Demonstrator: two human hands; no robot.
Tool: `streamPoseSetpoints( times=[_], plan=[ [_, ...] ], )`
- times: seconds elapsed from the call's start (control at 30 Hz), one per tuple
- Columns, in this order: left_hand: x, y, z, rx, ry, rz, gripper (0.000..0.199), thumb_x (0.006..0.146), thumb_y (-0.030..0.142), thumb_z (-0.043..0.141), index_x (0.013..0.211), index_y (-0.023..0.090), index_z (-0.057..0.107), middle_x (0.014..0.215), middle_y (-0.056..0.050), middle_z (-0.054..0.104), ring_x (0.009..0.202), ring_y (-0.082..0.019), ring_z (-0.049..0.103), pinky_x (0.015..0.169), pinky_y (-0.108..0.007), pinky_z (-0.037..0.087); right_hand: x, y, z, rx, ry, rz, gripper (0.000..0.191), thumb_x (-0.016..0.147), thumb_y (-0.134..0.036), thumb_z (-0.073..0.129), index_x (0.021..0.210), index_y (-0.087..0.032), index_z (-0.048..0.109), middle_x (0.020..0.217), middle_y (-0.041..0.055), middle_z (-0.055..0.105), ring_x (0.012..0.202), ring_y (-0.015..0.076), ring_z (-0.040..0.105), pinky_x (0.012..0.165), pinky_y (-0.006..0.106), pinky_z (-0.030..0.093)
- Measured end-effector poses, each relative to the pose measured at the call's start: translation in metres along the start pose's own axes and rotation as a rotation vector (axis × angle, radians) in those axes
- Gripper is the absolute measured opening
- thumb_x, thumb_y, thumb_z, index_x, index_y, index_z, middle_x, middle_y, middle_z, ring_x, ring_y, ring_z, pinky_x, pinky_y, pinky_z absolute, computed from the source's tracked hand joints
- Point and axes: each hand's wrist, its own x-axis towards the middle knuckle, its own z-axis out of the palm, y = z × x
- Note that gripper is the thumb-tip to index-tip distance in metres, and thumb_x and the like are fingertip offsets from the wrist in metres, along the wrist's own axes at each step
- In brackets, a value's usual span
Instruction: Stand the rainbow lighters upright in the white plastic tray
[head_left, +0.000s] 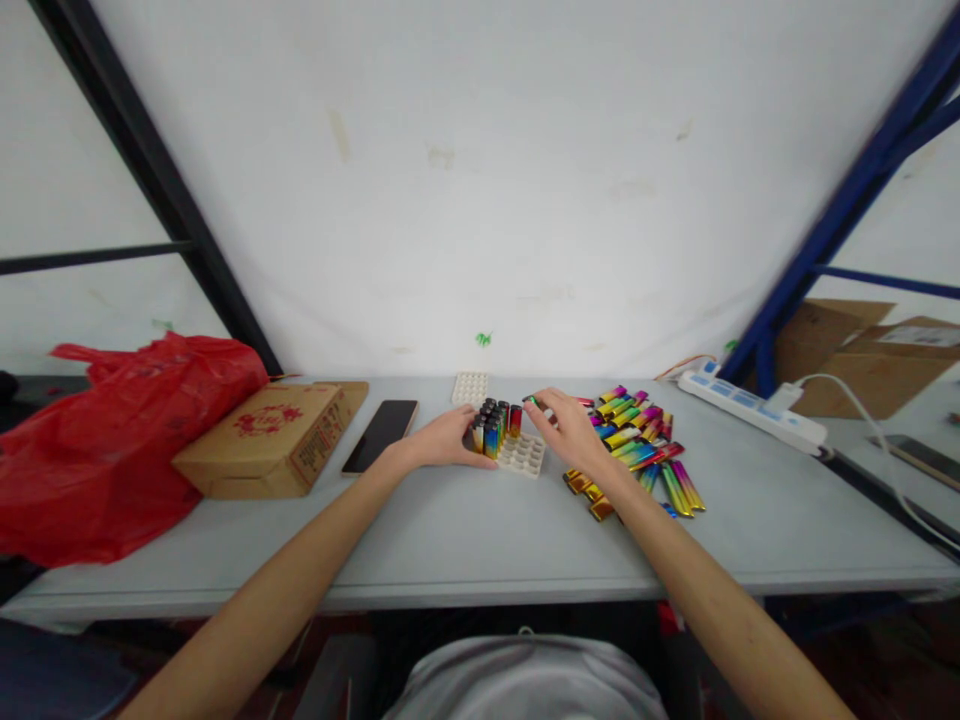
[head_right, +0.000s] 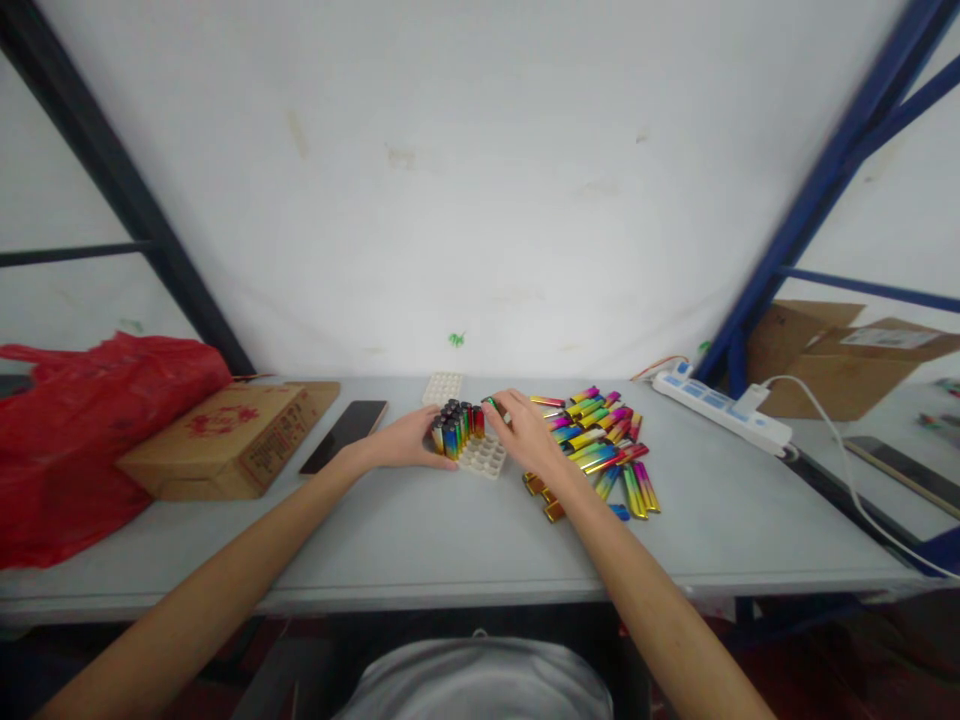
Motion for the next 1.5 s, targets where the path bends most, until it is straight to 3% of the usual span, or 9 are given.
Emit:
streamPoseSetpoints(
  times=[0.2,0.53,0.7,0.83,1.0,1.13,1.23,1.37,1.5],
  plan=[
    [0.000,0.001,-0.001,0.040,-0.018,-0.007,0.072,0.062,0.068,0.088,0.112,0.019,0.069,0.112,-0.010,0.069,0.101,-0.032,0.066,0.090,-0.041,0.053,-0.002,-0.002,-0.003,-0.013,-0.140,-0.033,0.044,0.106,-0.055,0.047,0.077,-0.023,0.057,0.068,0.0010,0.059,0.065,0.0179,0.052,0.067,0.030,0.037],
    [0.000,0.000,0.000,0.016,-0.016,-0.003,0.075,0.061,0.069,0.087,0.115,0.021,0.069,0.112,-0.010,0.069,0.103,-0.032,0.065,0.089,-0.040,0.052,-0.003,0.008,0.002,-0.048,-0.289,-0.022,0.036,0.109,-0.049,0.046,0.096,-0.021,0.066,0.069,0.0031,0.069,0.062,0.0180,0.060,0.062,0.028,0.034],
    [0.000,0.000,0.000,0.049,-0.017,0.001,0.073,0.062,0.071,0.086,0.110,0.019,0.069,0.110,-0.010,0.068,0.100,-0.033,0.066,0.088,-0.041,0.052,-0.001,0.006,0.007,-0.270,-0.247,-0.033,0.040,0.107,-0.052,0.050,0.092,-0.021,0.071,0.076,0.0081,0.073,0.065,0.0197,0.061,0.060,0.030,0.028],
    [0.000,0.000,0.000,0.061,-0.014,-0.008,0.071,0.062,0.071,0.086,0.106,0.019,0.069,0.105,-0.009,0.068,0.096,-0.033,0.066,0.085,-0.041,0.053,-0.002,0.003,0.012,-0.365,-0.349,-0.024,0.045,0.107,-0.050,0.052,0.078,-0.022,0.071,0.073,0.0077,0.072,0.061,0.0183,0.060,0.059,0.031,0.024],
    [0.001,-0.003,0.001,-0.001,-0.001,0.040,0.075,0.061,0.068,0.088,0.114,0.020,0.070,0.111,-0.009,0.070,0.104,-0.033,0.066,0.092,-0.040,0.052,0.001,0.006,-0.002,-0.373,-0.303,0.013,0.050,0.109,-0.052,0.045,0.079,-0.021,0.069,0.075,0.0068,0.072,0.068,0.0188,0.063,0.063,0.030,0.030],
    [0.000,-0.004,0.001,0.015,-0.001,0.032,0.078,0.062,0.070,0.088,0.118,0.019,0.069,0.114,-0.010,0.070,0.105,-0.033,0.066,0.092,-0.040,0.052,0.003,0.027,-0.021,-0.427,-0.160,0.131,0.047,0.111,-0.045,0.039,0.088,-0.019,0.069,0.088,0.0097,0.073,0.081,0.0214,0.066,0.076,0.030,0.040],
    [0.000,-0.003,0.000,0.051,-0.012,0.006,0.078,0.062,0.072,0.087,0.115,0.018,0.069,0.114,-0.011,0.069,0.104,-0.033,0.066,0.091,-0.040,0.052,-0.003,0.055,-0.026,-0.519,-0.109,0.235,0.031,0.108,-0.037,0.049,0.110,-0.015,0.070,0.109,0.0159,0.072,0.101,0.0266,0.066,0.091,0.033,0.045],
    [0.000,0.000,-0.002,0.093,-0.029,-0.018,0.074,0.063,0.072,0.086,0.110,0.017,0.069,0.115,-0.012,0.068,0.103,-0.033,0.066,0.090,-0.040,0.052,-0.011,0.090,-0.032,-0.685,-0.144,0.386,0.045,0.106,-0.043,0.050,0.134,-0.011,0.063,0.134,0.0254,0.062,0.125,0.0354,0.058,0.107,0.044,0.042],
    [-0.001,0.002,-0.003,0.111,-0.031,-0.030,0.071,0.063,0.073,0.085,0.104,0.017,0.068,0.110,-0.010,0.069,0.099,-0.032,0.066,0.088,-0.040,0.054,-0.001,0.113,-0.046,-0.746,-0.205,0.625,0.057,0.104,-0.051,0.050,0.144,-0.011,0.058,0.144,0.0283,0.055,0.137,0.0411,0.051,0.112,0.052,0.039]
  ],
)
